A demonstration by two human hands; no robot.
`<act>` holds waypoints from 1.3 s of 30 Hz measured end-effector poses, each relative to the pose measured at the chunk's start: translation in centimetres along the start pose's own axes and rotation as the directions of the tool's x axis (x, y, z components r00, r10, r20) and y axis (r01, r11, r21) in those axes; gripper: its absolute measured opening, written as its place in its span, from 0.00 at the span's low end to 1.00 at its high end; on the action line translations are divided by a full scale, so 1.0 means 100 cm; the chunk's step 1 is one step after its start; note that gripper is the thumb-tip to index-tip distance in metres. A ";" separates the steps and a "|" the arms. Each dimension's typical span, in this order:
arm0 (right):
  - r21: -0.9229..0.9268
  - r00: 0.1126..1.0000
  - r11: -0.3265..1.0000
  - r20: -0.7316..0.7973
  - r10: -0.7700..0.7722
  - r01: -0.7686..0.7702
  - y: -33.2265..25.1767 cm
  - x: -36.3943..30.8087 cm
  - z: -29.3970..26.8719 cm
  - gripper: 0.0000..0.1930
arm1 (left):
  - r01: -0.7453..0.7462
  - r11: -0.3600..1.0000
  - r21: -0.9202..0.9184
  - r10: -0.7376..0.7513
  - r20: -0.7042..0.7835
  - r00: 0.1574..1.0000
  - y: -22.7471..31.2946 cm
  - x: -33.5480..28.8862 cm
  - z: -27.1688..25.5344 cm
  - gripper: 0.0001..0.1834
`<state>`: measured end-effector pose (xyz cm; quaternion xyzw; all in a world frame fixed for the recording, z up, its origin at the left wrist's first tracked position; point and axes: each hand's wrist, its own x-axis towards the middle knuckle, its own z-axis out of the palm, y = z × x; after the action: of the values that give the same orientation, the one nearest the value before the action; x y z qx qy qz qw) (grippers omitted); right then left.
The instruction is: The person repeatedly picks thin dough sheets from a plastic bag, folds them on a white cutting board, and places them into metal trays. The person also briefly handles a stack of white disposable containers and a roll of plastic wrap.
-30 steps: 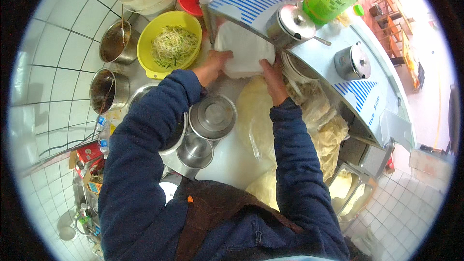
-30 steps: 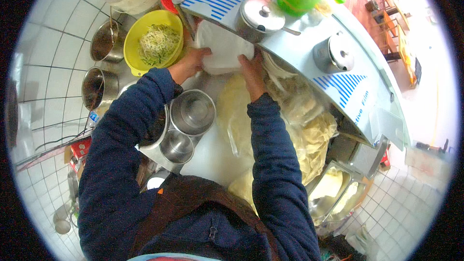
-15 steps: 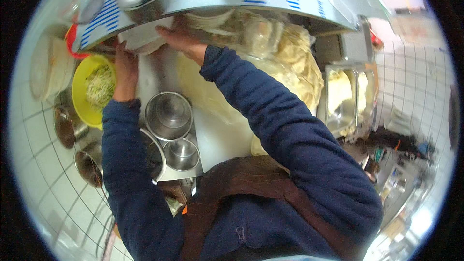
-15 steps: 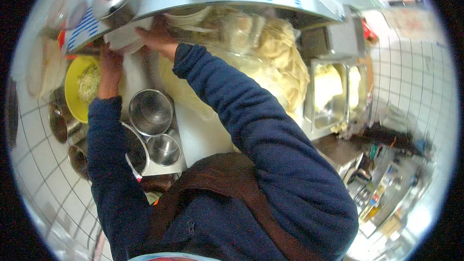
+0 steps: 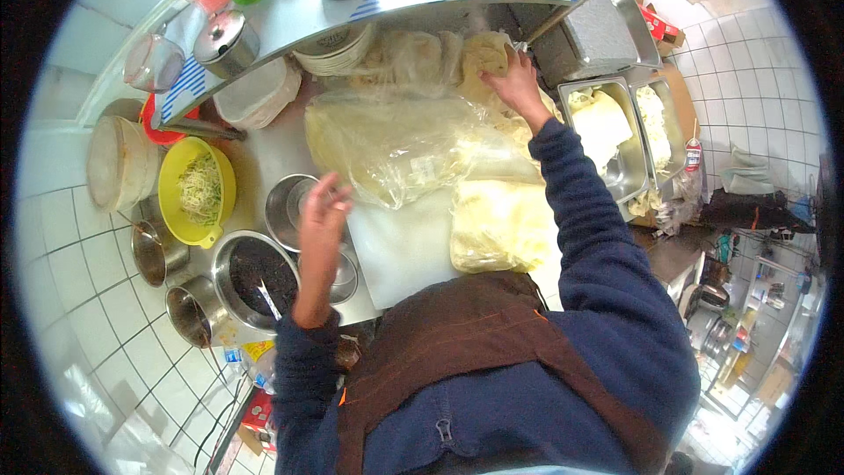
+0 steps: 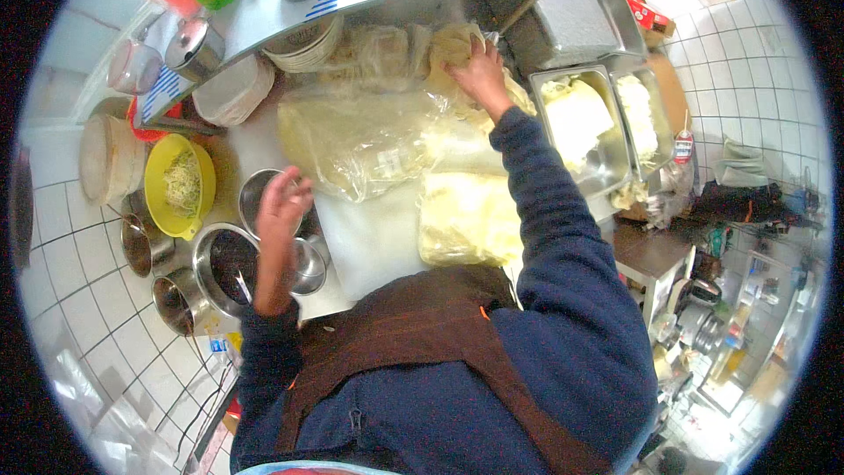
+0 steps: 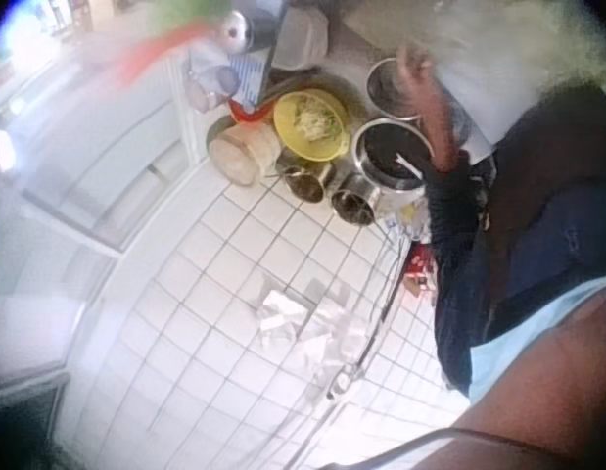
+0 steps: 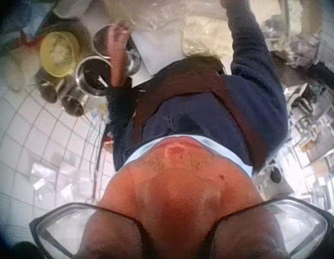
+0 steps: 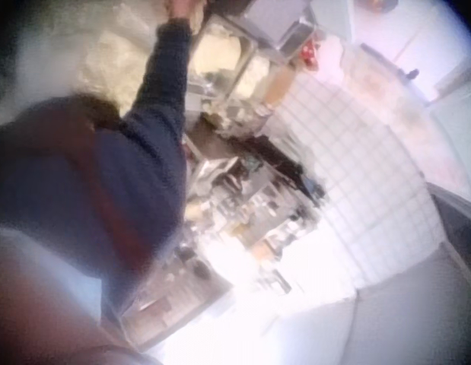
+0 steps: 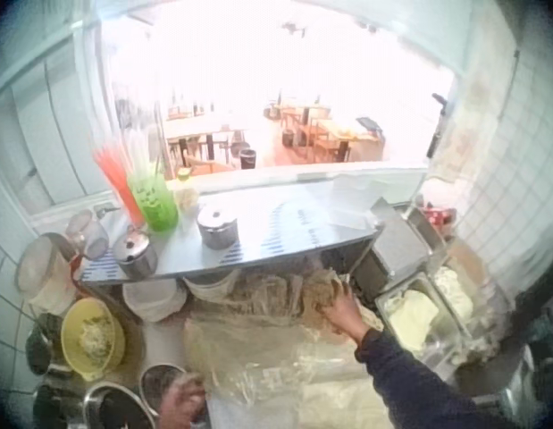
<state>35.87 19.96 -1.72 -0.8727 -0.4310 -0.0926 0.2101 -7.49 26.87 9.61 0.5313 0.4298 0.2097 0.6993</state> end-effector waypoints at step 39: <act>0.719 0.751 0.227 0.593 0.291 -0.657 0.053 -0.127 -0.030 0.22 | -0.481 0.522 0.704 0.539 0.165 0.826 -0.108 -0.070 0.057 0.25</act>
<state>32.33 6.73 -4.92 -0.7033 -0.1446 0.3744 0.5868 -8.37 14.65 2.63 0.8549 0.3270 0.2388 0.3244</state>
